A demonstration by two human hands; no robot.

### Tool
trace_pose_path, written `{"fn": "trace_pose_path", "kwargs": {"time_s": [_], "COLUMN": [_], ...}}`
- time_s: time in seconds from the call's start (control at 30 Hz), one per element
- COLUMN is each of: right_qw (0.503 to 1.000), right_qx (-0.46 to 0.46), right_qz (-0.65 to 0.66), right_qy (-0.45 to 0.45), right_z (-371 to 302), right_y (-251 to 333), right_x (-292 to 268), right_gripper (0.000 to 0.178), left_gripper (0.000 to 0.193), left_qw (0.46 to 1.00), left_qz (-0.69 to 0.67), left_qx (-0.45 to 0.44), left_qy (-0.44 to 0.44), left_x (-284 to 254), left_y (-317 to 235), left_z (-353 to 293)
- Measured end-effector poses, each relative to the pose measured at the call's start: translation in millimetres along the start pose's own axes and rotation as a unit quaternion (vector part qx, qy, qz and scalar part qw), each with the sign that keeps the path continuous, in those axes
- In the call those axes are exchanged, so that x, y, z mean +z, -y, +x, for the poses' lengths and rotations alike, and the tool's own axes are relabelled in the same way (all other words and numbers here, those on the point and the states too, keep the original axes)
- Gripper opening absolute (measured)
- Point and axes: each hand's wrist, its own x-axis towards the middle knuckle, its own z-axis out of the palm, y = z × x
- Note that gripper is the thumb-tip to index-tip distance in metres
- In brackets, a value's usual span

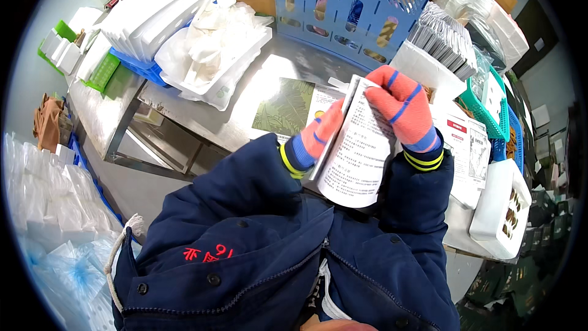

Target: The person repeatedly picks up small folded pamphlets from a blue basket, unfolds them to view the printed content, refolds them, and places them into a white tray. The person continues this cycle throughout the clip.

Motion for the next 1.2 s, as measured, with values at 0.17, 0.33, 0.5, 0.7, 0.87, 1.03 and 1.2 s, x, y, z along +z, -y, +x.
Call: {"fn": "trace_pose_path", "kwargs": {"time_s": [0.17, 0.33, 0.5, 0.7, 0.87, 1.03, 1.2], "right_qw": [0.99, 0.977, 0.996, 0.979, 0.967, 0.889, 0.955], "right_qx": [-0.053, -0.054, -0.024, -0.06, -0.084, -0.295, -0.121], "right_qz": [-0.133, -0.206, -0.079, -0.197, -0.239, -0.344, -0.269], "right_qy": [-0.003, -0.004, 0.026, -0.003, -0.039, -0.064, 0.018], "right_z": [2, 4, 3, 8, 10, 25, 14], "right_y": [-3, -3, 0, -11, -14, -20, -23], "right_x": [15, 16, 18, 19, 19, 9, 13], "right_gripper": [0.012, 0.011, 0.008, 0.009, 0.012, 0.016, 0.015], "left_gripper": [0.057, 0.055, 0.058, 0.044, 0.035, 0.035, 0.031], "left_qw": [0.99, 0.991, 0.988, 0.997, 0.992, 0.961, 0.849], "left_qz": [0.051, 0.037, 0.006, 0.011, 0.084, 0.251, 0.52], "left_qx": [-0.08, -0.12, -0.066, -0.082, -0.077, -0.056, -0.067], "left_qy": [0.102, 0.051, 0.143, 0.012, -0.051, -0.099, -0.062], "left_x": [25, 16, 13, 20, 17, 9, 1], "left_y": [-15, -17, -14, -7, -13, -15, -26], "left_z": [-6, -3, -1, -2, -1, 8, 7]}}
